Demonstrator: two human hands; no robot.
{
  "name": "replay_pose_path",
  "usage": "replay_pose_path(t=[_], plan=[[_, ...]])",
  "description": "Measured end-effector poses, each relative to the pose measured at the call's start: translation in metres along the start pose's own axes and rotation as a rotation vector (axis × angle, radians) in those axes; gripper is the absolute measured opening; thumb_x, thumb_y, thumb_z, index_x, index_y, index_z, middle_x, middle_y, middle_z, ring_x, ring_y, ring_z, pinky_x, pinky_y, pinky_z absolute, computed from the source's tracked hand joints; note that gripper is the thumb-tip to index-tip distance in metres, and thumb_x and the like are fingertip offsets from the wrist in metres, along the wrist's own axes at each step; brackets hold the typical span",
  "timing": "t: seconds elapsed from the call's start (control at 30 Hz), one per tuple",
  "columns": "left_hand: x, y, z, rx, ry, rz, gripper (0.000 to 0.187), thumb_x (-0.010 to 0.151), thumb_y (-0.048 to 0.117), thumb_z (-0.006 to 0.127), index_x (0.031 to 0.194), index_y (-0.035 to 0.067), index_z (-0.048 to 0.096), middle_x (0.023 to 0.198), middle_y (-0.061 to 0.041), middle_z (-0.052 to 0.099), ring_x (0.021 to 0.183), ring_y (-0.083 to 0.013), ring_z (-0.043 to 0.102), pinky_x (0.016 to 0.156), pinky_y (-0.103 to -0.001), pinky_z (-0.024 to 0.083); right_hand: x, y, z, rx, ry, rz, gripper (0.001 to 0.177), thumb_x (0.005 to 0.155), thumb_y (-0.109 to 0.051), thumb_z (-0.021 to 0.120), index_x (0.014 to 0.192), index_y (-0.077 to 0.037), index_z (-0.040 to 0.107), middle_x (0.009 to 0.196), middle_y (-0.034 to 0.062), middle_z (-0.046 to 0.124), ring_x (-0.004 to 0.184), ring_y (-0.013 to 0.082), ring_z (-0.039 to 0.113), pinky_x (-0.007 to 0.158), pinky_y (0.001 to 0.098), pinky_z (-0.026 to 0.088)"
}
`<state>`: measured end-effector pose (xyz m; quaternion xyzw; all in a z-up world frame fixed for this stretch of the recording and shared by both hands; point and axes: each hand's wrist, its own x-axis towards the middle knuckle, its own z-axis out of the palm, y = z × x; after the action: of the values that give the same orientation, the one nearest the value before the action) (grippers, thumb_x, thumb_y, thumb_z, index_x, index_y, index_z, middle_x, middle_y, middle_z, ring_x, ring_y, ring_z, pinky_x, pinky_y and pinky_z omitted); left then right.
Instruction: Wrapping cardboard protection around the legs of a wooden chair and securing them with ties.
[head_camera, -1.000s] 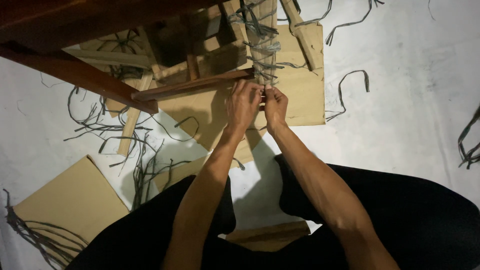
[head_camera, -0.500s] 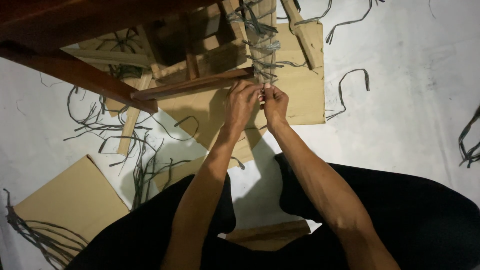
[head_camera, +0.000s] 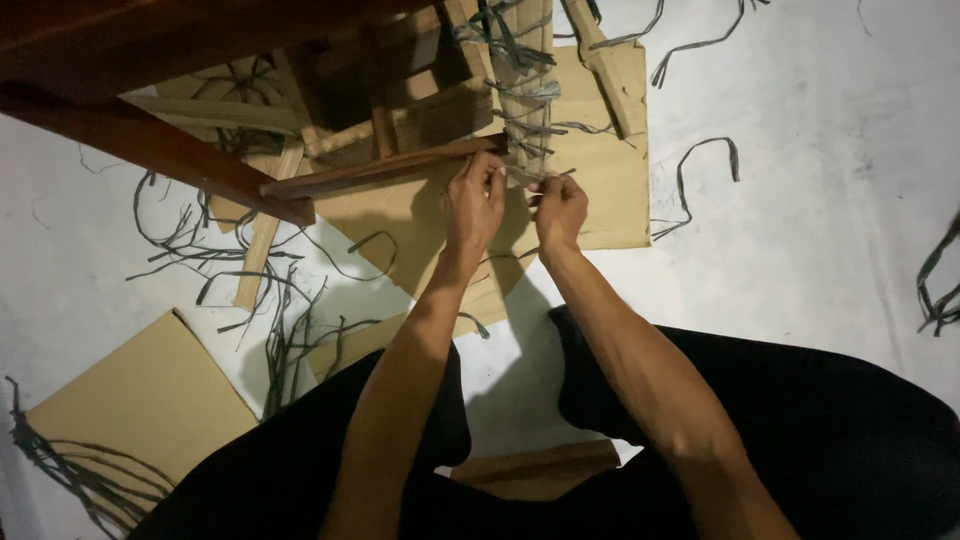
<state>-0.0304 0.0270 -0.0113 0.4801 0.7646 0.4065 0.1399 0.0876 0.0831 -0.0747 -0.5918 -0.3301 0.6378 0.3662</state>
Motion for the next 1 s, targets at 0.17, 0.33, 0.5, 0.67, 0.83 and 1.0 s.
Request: replay_pose_path(t=[0.17, 0.33, 0.5, 0.67, 0.83, 1.0], plan=[[-0.001, -0.007, 0.008, 0.012, 0.055, -0.025, 0.006, 0.098, 0.015, 0.065, 0.101, 0.010, 0.067, 0.095, -0.009, 0.076, 0.084, -0.0287, 0.075, 0.069, -0.042, 0.055, 0.007, 0.007, -0.018, -0.029, 0.007, -0.020, 0.028, 0.106, -0.024, 0.052, 0.096, -0.003, 0.068, 0.086, 0.0068, 0.075, 0.063, 0.0133, 0.064, 0.051, 0.0282, 0.049], [-0.016, -0.021, -0.003, -0.093, 0.042, -0.014, 0.010, 0.097, 0.015, 0.068, 0.105, 0.009, 0.067, 0.095, -0.010, 0.074, 0.087, -0.0302, 0.074, 0.074, -0.042, 0.056, 0.046, 0.068, -0.073, 0.032, 0.057, -0.025, 0.022, 0.103, -0.026, 0.054, 0.100, -0.007, 0.065, 0.088, 0.0060, 0.073, 0.065, 0.0146, 0.065, 0.052, 0.0305, 0.050], [-0.081, -0.127, 0.020, 0.135, 0.090, -0.007, 0.009, 0.082, 0.008, 0.072, 0.090, 0.006, 0.067, 0.089, -0.014, 0.064, 0.087, -0.0353, 0.062, 0.078, -0.047, 0.050, 0.077, 0.148, -0.151, -0.501, 0.315, -0.496, 0.022, 0.104, -0.022, 0.060, 0.102, 0.000, 0.066, 0.093, 0.0161, 0.074, 0.082, 0.0259, 0.070, 0.076, 0.0392, 0.057], [-0.167, -0.158, 0.013, 0.328, 0.116, -0.069, 0.018, 0.077, 0.016, 0.078, 0.069, 0.009, 0.064, 0.089, -0.011, 0.064, 0.092, -0.0342, 0.061, 0.082, -0.047, 0.048, 0.051, 0.150, -0.149, -0.648, 0.237, -0.438, 0.020, 0.098, -0.020, 0.064, 0.098, 0.000, 0.068, 0.092, 0.0209, 0.074, 0.083, 0.0320, 0.071, 0.078, 0.0412, 0.056], [-0.198, -0.118, -0.001, 0.397, 0.024, 0.016, 0.008, 0.067, 0.013, 0.078, 0.074, 0.011, 0.075, 0.102, -0.014, 0.067, 0.099, -0.0375, 0.060, 0.088, -0.046, 0.048, 0.020, 0.140, -0.118, -0.818, 0.115, -0.577, 0.019, 0.099, -0.016, 0.066, 0.100, 0.002, 0.068, 0.094, 0.0260, 0.070, 0.084, 0.0389, 0.069, 0.075, 0.0447, 0.054], [-0.213, -0.144, 0.039, 0.106, -0.159, -0.320, 0.029, 0.087, 0.011, 0.070, 0.112, -0.003, 0.071, 0.124, -0.016, 0.064, 0.109, -0.0343, 0.065, 0.096, -0.043, 0.052, -0.006, 0.146, -0.091, -0.837, -0.223, -0.392, 0.026, 0.099, -0.023, 0.062, 0.103, 0.001, 0.068, 0.092, 0.0231, 0.073, 0.083, 0.0366, 0.073, 0.076, 0.0433, 0.056]])
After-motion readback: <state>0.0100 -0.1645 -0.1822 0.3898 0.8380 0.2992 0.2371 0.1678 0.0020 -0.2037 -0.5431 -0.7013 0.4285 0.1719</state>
